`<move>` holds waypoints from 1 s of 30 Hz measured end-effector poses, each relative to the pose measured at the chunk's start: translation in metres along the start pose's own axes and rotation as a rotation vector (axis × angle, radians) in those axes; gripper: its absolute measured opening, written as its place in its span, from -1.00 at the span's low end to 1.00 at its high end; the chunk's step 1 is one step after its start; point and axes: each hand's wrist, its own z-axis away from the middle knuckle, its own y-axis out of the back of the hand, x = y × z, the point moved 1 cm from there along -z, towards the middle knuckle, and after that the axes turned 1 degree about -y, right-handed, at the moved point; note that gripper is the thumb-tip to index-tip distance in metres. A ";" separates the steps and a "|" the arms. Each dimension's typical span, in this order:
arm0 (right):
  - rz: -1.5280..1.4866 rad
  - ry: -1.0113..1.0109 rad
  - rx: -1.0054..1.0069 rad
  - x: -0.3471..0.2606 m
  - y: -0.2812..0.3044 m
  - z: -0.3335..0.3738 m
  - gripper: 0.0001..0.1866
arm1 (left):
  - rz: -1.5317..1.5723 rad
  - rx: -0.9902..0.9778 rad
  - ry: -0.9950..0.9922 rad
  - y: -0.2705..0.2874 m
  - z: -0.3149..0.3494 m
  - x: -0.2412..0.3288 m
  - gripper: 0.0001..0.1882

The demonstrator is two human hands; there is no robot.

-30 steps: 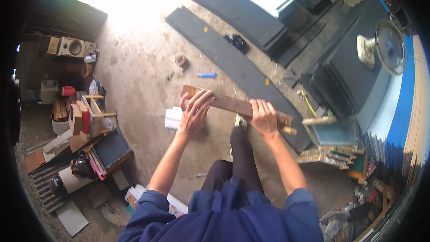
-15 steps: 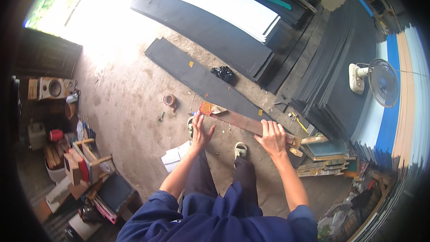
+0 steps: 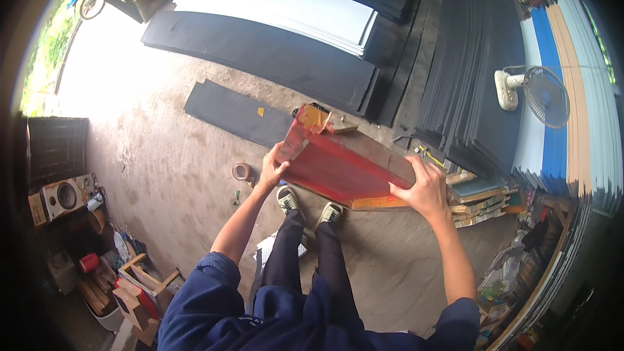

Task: The person repeatedly picks up wooden printing frames from a rack, carries them across the workshop, and places them on a table or floor. The person also briefly handles a small container and wipes the inside of a red frame before stacking it.

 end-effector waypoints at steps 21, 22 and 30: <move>-1.019 -0.890 0.002 0.036 -0.310 0.099 0.10 | -0.634 0.454 0.038 0.038 -0.005 0.124 -0.50; -1.037 -0.892 -0.082 0.021 -0.316 0.097 0.12 | -0.569 0.496 0.067 0.048 -0.004 0.114 -0.47; -0.667 -0.983 -0.137 0.039 -0.352 0.078 -0.32 | -0.433 0.600 0.400 0.056 -0.004 0.042 -0.41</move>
